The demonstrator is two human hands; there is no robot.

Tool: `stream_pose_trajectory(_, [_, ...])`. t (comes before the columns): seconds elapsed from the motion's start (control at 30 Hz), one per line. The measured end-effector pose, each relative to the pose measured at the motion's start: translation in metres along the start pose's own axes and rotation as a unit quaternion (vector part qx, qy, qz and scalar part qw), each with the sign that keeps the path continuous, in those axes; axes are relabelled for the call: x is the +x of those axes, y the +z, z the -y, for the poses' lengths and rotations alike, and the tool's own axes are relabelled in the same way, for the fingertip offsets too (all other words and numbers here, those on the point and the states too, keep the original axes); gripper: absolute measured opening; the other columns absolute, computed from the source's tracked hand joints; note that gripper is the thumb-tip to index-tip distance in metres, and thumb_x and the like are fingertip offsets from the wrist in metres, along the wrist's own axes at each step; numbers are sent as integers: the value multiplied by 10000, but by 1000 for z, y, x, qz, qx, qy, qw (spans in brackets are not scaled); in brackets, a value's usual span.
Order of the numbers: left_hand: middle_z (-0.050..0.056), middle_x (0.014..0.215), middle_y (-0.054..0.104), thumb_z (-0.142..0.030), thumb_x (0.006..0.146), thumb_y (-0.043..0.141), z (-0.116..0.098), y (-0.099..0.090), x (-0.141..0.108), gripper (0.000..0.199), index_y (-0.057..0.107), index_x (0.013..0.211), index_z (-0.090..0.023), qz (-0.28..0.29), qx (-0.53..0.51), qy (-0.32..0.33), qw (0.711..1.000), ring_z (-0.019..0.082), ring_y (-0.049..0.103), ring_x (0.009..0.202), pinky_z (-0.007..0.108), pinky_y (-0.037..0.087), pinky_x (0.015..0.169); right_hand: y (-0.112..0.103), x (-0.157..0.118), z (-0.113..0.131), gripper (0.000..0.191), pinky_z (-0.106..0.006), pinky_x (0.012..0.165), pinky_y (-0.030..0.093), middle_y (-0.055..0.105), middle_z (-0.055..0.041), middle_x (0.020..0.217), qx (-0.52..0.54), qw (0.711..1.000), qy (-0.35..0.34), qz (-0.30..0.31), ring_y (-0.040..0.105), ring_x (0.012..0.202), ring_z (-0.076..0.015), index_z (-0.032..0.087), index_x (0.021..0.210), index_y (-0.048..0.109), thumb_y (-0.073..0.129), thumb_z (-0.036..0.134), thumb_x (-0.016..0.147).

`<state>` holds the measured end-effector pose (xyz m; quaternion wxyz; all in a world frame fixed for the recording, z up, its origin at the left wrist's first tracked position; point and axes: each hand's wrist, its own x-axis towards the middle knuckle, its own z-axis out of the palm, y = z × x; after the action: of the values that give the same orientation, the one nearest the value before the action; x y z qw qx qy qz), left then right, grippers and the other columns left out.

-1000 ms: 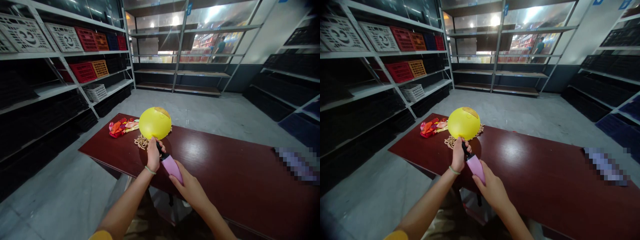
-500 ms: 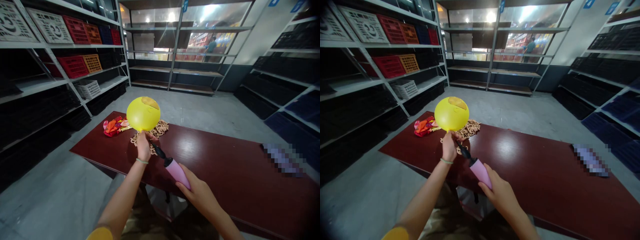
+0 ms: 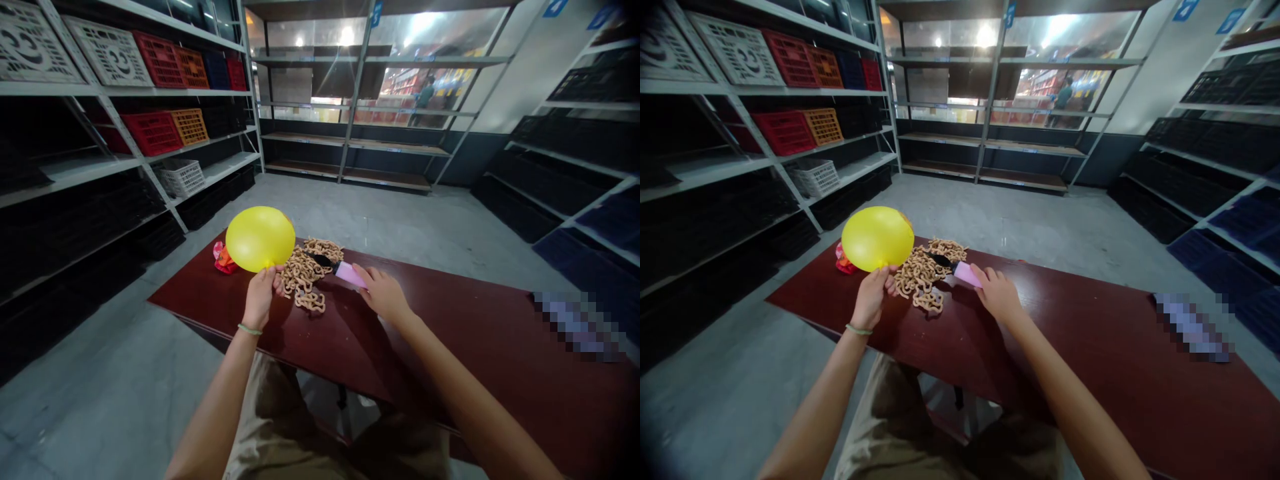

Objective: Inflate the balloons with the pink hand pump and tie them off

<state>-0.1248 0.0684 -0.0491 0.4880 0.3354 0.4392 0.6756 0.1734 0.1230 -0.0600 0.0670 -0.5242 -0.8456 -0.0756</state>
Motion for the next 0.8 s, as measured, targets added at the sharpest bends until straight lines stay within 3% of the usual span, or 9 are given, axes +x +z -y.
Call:
stream_pose_trajectory(0.2, [-78, 538, 362, -512, 844, 615, -5, -7, -17, 364, 599, 865, -150, 46, 68, -11, 997, 64, 371, 427, 197, 398, 430, 24, 9, 7, 541, -455, 950, 345, 560, -146, 1285, -8, 1000, 0, 3, 527, 1095, -306, 241, 1491, 348, 374, 288, 954])
stream_pose_trajectory(0.37, [-80, 530, 361, -524, 867, 573, -4, -1, -22, 363, 566, 845, -161, 97, 99, -27, 990, 71, 380, 420, 205, 417, 432, 25, 8, 4, 607, -541, 1070, 244, 511, -139, 1386, 5, 1000, 0, -19, 457, 1246, -332, 257, 1499, 322, 460, 409, 929])
stream_pose_trajectory(0.6, [-78, 525, 365, -530, 869, 560, -2, 11, -24, 363, 555, 816, -170, 155, 111, -41, 981, 73, 380, 409, 204, 420, 425, 18, 10, -6, 749, -516, 1088, 305, 390, -153, 1510, 57, 998, 17, -9, 375, 1363, -335, 215, 1527, 239, 521, 480, 886])
stream_pose_trajectory(0.67, [-74, 527, 373, -527, 871, 557, -4, 13, -26, 359, 556, 811, -173, 174, 121, -43, 976, 77, 383, 407, 209, 428, 427, 6, 6, -10, 783, -509, 1098, 314, 364, -172, 1522, 77, 996, 18, -44, 344, 1386, -341, 156, 1523, 233, 530, 492, 881])
stream_pose_trajectory(0.8, [-58, 522, 387, -514, 877, 549, -13, 24, -28, 350, 588, 801, -175, 224, 173, -63, 957, 92, 395, 409, 212, 417, 415, -45, -12, -8, 742, -517, 1135, 285, 363, -178, 1516, 106, 971, 35, -212, 256, 1440, -322, 112, 1510, 229, 469, 504, 928])
